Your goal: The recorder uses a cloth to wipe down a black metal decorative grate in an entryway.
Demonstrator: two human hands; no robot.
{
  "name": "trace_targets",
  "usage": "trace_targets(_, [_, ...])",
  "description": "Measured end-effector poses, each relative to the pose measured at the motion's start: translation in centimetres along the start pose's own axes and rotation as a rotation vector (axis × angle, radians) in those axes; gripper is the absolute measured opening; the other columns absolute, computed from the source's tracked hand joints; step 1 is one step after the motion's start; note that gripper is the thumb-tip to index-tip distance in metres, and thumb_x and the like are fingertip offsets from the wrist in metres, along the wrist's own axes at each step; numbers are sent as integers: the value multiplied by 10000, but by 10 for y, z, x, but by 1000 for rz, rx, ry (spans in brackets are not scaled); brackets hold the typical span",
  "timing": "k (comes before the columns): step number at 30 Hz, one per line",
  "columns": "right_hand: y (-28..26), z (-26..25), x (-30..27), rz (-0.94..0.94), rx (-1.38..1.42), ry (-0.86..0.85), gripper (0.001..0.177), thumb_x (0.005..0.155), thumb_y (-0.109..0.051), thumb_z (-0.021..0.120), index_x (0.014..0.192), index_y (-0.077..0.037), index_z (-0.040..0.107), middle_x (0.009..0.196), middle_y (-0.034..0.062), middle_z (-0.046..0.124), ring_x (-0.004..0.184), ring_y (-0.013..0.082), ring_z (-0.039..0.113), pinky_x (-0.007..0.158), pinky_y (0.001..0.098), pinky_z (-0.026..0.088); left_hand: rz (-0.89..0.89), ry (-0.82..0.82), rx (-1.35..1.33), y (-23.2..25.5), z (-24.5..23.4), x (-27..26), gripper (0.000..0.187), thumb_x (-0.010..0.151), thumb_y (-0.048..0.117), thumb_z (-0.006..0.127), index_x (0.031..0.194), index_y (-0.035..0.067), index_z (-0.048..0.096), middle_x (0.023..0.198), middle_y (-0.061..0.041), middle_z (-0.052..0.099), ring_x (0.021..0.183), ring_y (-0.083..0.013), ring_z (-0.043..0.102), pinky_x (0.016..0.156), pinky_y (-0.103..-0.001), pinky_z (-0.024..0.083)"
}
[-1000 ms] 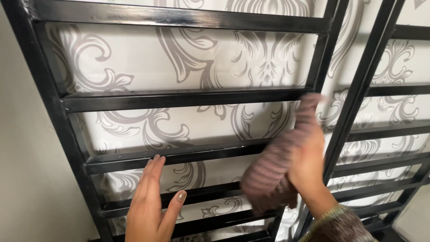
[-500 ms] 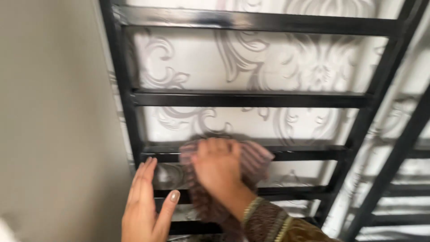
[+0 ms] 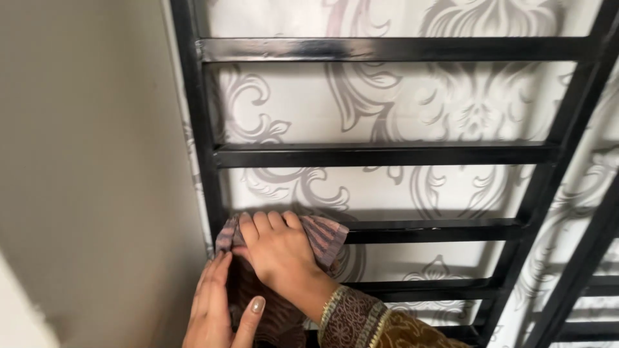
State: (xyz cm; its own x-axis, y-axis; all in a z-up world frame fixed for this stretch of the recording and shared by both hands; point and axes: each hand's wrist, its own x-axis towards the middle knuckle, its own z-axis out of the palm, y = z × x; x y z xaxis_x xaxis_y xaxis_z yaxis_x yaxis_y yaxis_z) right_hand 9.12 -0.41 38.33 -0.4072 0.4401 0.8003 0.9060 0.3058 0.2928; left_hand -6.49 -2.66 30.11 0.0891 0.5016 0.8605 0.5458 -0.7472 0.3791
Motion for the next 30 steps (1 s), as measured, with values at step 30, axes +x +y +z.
trace_targets(30, [280, -179, -111, 858, 464, 958, 193, 1136, -155, 464, 1072, 4, 553, 945, 57, 618, 846, 115, 563, 734, 303, 493, 182, 53, -15, 100, 29, 103, 840, 792, 438, 686, 1468, 13, 423, 1520, -273, 397, 1469, -420, 269, 1124, -633, 129])
